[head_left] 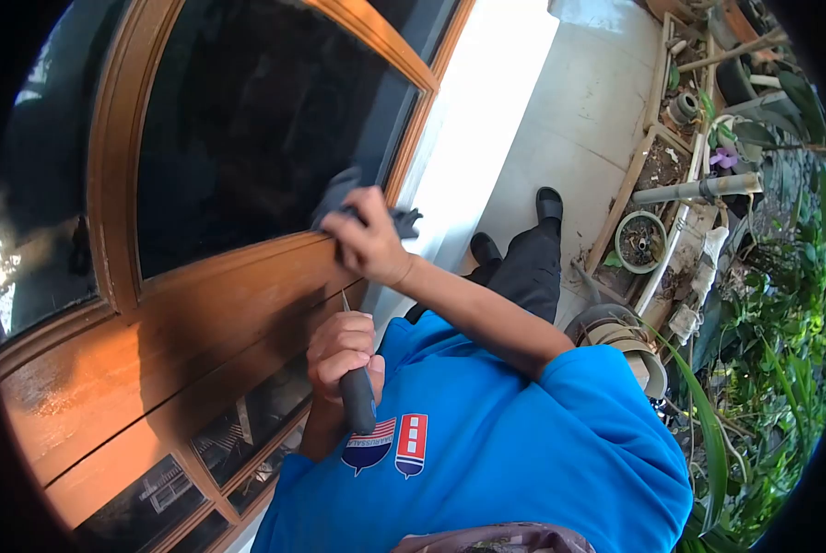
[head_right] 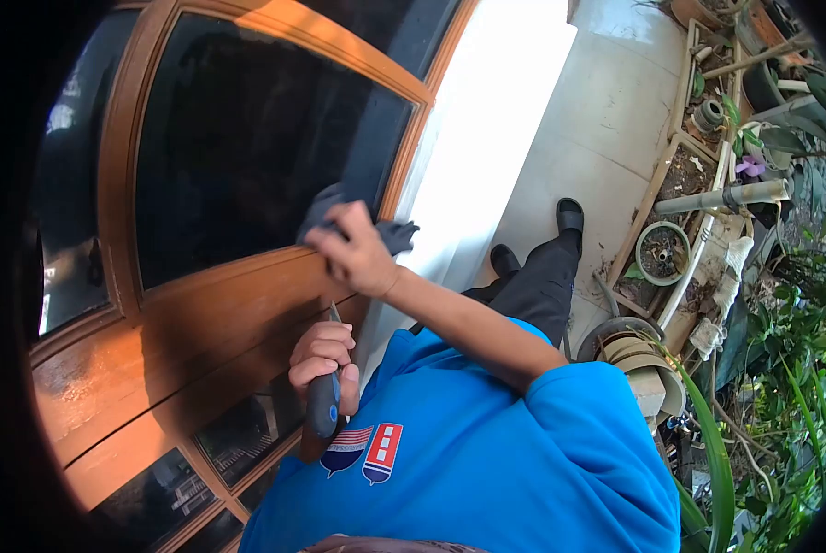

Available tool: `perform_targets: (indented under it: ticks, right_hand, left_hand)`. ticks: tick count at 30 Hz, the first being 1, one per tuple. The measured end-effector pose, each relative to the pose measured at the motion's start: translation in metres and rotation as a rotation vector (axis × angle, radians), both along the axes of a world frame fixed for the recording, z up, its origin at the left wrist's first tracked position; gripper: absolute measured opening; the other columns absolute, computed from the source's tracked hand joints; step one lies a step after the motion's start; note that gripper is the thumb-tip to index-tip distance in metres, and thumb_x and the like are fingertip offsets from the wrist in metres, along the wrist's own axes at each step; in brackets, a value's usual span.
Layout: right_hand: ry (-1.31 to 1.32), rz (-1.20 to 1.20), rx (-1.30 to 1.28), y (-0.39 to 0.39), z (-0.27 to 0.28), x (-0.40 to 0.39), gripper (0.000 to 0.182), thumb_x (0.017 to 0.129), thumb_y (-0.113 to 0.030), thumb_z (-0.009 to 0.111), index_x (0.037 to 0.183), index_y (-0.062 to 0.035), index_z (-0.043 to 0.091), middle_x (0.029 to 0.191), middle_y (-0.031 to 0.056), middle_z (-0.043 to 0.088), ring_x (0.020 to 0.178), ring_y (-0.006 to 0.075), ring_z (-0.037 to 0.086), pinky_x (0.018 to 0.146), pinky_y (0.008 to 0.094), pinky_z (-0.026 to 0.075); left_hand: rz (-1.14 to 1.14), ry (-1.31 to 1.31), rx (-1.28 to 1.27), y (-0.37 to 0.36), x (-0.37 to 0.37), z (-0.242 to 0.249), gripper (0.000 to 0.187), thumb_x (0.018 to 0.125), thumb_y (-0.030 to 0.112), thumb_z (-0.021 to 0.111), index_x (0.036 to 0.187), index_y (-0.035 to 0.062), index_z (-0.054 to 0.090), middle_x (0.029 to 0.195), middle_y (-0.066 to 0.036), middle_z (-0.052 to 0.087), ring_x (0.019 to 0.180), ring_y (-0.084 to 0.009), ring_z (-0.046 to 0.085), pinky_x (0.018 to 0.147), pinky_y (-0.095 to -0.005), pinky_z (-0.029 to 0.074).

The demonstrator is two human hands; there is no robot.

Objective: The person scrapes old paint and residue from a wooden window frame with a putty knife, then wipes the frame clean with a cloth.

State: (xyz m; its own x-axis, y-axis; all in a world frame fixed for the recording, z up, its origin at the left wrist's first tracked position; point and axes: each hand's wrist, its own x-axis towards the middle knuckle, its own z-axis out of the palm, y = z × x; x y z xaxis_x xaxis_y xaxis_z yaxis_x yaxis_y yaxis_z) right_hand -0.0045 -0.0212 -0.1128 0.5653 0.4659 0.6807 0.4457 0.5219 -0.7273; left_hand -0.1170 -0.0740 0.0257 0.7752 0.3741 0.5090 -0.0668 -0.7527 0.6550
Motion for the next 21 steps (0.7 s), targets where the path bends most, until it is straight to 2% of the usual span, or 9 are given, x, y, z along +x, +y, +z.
perform_targets:
  ticks: [1,4,5,7,8,10,14,19,21]
  right_hand:
    - [-0.049,0.09,0.076,-0.001,0.014,0.003,0.043,0.068,0.007,0.064,0.108,-0.0075,0.067,0.11,0.0176,0.052,0.097,0.0374,0.053,0.082,0.0453,0.047]
    - [-0.157,-0.116,0.086,0.029,0.021,0.056,0.045,0.067,0.002,0.067,0.111,-0.0094,0.068,0.114,0.017,0.057,0.1,0.0373,0.055,0.082,0.0463,0.048]
    - [-0.106,-0.287,-0.055,0.04,0.014,0.072,0.046,0.069,0.003,0.064,0.113,-0.0097,0.069,0.115,0.017,0.06,0.103,0.0366,0.057,0.084,0.0453,0.047]
    - [0.374,-0.389,-0.256,0.054,-0.017,0.093,0.047,0.085,0.013,0.053,0.126,-0.0075,0.064,0.125,0.0193,0.056,0.116,0.0383,0.054,0.098,0.0411,0.047]
    - [0.412,-0.417,-0.263,0.057,-0.049,0.088,0.046,0.083,0.011,0.055,0.125,-0.0055,0.064,0.123,0.0207,0.058,0.113,0.0406,0.054,0.1,0.0465,0.043]
    - [0.29,-0.432,-0.417,0.044,-0.07,0.067,0.055,0.085,0.011,0.054,0.136,-0.009,0.06,0.127,0.0242,0.055,0.12,0.0415,0.05,0.104,0.0444,0.043]
    - [0.506,-0.308,-0.266,0.045,-0.02,0.042,0.051,0.084,0.012,0.056,0.131,-0.0054,0.062,0.127,0.0229,0.056,0.114,0.0396,0.056,0.101,0.0412,0.046]
    - [0.145,-0.391,0.209,0.075,0.138,0.093,0.044,0.079,0.01,0.061,0.12,-0.0046,0.067,0.116,0.0159,0.062,0.101,0.0383,0.057,0.087,0.0429,0.049]
    - [-0.131,-0.239,0.331,0.062,0.172,0.092,0.038,0.071,0.01,0.062,0.107,0.0006,0.067,0.113,0.0193,0.059,0.096,0.0383,0.054,0.087,0.0461,0.048]
  left_hand:
    - [0.003,0.0,0.001,0.0,0.002,0.002,0.032,0.081,0.001,0.064,0.103,0.0093,0.043,0.07,-0.007,0.053,0.062,-0.0266,0.06,0.064,-0.0451,0.058]
    - [-0.007,-0.013,0.012,0.002,0.004,0.008,0.032,0.081,0.001,0.064,0.103,0.0095,0.043,0.07,-0.007,0.053,0.062,-0.0263,0.061,0.063,-0.0452,0.058]
    - [-0.004,-0.015,0.014,0.002,0.002,0.009,0.031,0.081,0.001,0.064,0.103,0.0095,0.043,0.07,-0.007,0.053,0.061,-0.0262,0.061,0.063,-0.0449,0.058]
    - [0.0,-0.027,0.034,0.003,0.001,0.01,0.031,0.08,0.001,0.064,0.103,0.0095,0.044,0.069,-0.007,0.054,0.061,-0.026,0.061,0.062,-0.0442,0.057]
    - [-0.013,-0.032,0.026,0.003,-0.003,0.009,0.032,0.079,0.0,0.063,0.104,0.0087,0.044,0.069,-0.007,0.054,0.061,-0.0257,0.06,0.064,-0.0453,0.057]
    - [-0.043,-0.05,0.021,0.005,-0.008,0.002,0.036,0.076,-0.001,0.061,0.105,0.0073,0.044,0.069,-0.009,0.054,0.06,-0.0252,0.058,0.067,-0.0474,0.057]
    - [-0.059,-0.037,0.046,0.008,-0.004,0.003,0.037,0.074,-0.001,0.062,0.105,0.0081,0.044,0.069,-0.009,0.054,0.06,-0.0255,0.058,0.063,-0.0437,0.056]
    - [-0.03,-0.091,0.065,0.007,-0.006,0.015,0.039,0.073,-0.003,0.065,0.104,0.0089,0.045,0.07,-0.008,0.056,0.061,-0.028,0.062,0.058,-0.0413,0.055]
    - [-0.018,-0.083,0.08,0.007,-0.007,0.017,0.039,0.074,-0.002,0.064,0.105,0.0093,0.044,0.07,-0.008,0.054,0.061,-0.0267,0.06,0.06,-0.0417,0.055]
